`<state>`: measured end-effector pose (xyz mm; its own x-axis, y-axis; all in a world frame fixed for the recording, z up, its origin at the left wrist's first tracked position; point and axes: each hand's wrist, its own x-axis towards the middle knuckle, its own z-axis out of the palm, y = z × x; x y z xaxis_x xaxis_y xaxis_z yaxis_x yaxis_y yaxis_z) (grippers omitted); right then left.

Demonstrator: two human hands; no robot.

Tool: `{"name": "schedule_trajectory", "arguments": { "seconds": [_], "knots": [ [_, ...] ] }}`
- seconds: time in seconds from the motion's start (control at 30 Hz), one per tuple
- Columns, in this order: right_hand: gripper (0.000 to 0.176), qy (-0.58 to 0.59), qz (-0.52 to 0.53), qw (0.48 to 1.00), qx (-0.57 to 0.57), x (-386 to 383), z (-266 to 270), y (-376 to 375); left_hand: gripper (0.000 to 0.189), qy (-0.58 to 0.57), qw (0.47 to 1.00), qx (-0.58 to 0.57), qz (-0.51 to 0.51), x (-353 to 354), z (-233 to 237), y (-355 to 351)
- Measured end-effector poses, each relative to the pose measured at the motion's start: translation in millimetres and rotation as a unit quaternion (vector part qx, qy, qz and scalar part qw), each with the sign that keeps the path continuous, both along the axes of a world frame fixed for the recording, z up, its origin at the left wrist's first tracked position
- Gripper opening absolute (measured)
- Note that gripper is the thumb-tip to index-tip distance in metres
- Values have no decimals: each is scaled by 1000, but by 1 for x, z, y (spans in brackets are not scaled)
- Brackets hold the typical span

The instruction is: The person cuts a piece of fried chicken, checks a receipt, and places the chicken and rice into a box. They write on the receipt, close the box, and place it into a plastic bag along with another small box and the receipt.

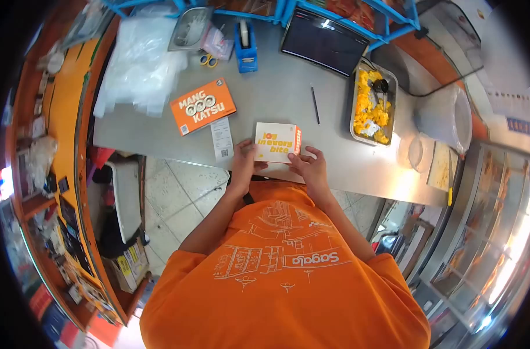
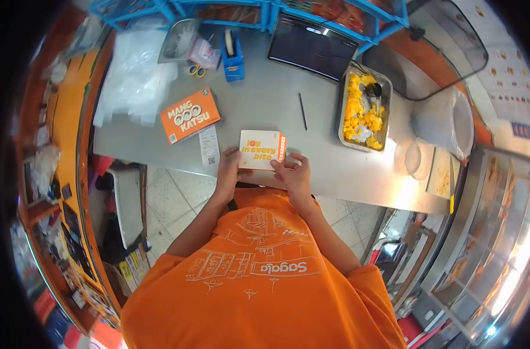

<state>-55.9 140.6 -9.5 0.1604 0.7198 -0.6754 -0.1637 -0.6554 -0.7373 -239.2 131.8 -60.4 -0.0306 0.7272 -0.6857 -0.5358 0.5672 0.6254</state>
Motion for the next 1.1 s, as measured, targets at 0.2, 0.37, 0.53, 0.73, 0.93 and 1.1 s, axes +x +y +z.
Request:
{"name": "schedule_trajectory", "arguments": {
  "seconds": [0.2, 0.37, 0.53, 0.73, 0.93, 1.1],
  "knots": [
    [38, -89, 119, 987, 58, 28, -15, 4, 55, 495, 828, 183, -192, 8, 24, -14],
    [43, -25, 141, 986, 82, 39, -39, 13, 81, 648, 591, 356, -322, 17, 31, 24],
    [34, -8, 201, 975, 97, 36, -60, 36, 98, 602, 605, 294, -429, 39, 11, 54],
    [42, -62, 345, 925, 144, 43, -41, 129, 107, 586, 618, 269, -450, 9, 82, 85],
    [42, -120, 191, 937, 267, -61, -44, 234, 110, 719, 560, 221, -348, -104, 104, 107],
    [35, -67, 196, 971, 119, -101, -46, 270, 115, 685, 580, 170, -408, -160, 73, 112]
  ]
}}
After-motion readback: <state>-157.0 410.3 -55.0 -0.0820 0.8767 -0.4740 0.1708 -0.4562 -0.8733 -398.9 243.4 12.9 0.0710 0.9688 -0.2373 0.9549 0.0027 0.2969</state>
